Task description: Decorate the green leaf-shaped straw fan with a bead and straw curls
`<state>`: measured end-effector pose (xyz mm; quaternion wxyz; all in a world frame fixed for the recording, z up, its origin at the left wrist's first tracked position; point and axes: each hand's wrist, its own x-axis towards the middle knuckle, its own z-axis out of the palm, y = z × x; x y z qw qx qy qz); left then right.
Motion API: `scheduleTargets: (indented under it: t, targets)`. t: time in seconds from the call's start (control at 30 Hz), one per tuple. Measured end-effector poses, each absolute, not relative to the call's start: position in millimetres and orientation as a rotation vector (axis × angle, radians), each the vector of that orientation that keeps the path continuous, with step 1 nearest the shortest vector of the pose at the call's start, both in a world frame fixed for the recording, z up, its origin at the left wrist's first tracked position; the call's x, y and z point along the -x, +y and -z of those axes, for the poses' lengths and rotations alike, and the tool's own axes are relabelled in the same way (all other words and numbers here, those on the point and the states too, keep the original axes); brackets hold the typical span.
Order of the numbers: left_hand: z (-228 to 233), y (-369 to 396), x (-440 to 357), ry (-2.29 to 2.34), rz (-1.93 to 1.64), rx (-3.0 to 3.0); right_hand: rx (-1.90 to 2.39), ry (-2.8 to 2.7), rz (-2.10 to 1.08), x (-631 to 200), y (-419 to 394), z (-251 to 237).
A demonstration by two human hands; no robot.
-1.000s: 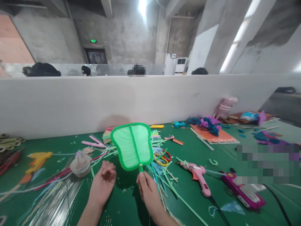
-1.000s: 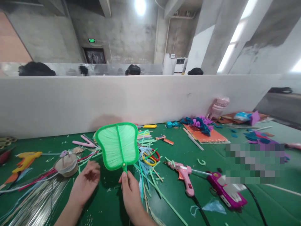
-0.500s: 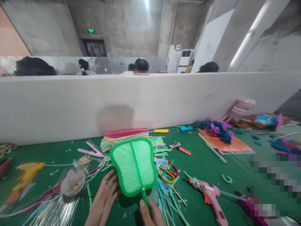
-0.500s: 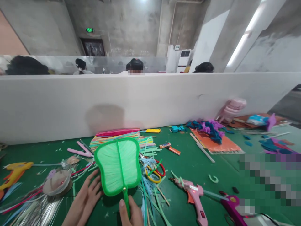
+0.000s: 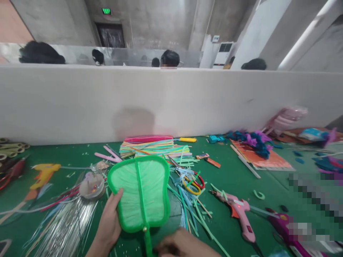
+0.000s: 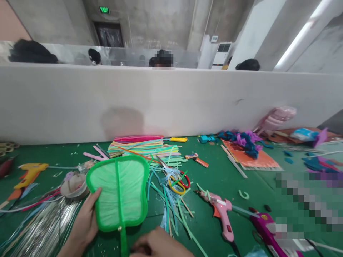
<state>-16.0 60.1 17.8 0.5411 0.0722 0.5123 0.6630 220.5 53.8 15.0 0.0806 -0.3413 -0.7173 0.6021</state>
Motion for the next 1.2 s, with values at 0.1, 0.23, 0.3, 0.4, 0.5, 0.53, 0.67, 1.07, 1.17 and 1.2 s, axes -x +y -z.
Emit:
scheduleTargets:
  t: [0.1,0.23,0.3,0.4,0.5,0.53,0.67,1.07,1.17,1.2]
  targets:
    - [-27,55,23,1.264,-1.428,-0.271,1.237,-2.061,-1.688,-244,72,-56]
    - [-33,44,26,1.296,-1.218,-0.389,1.344,-1.735,-0.968,-245,97,-96]
    - [-34,39,28,1.316,-1.149,-0.433,1.277,-1.736,-0.826,-235,108,-98]
    - [-34,30,33,1.344,-1.070,-0.493,1.178,-1.860,-0.810,-215,116,-85]
    - [-33,21,37,1.352,-1.016,-0.537,1.143,-1.952,-1.052,-195,111,-65]
    - [-32,19,37,1.352,-0.998,-0.547,1.137,-1.957,-1.128,-190,108,-59]
    - [-27,10,35,1.368,-0.945,-0.639,1.185,-1.918,-1.179,-186,100,-40]
    - [2,5,57,1.933,-0.744,-1.425,1.379,-2.243,-1.051,-261,172,-42]
    - [7,6,48,1.938,-0.753,-1.708,1.304,-2.395,-1.057,-227,173,-31]
    - [9,5,47,1.955,-0.765,-1.759,1.284,-2.440,-1.038,-216,171,-28]
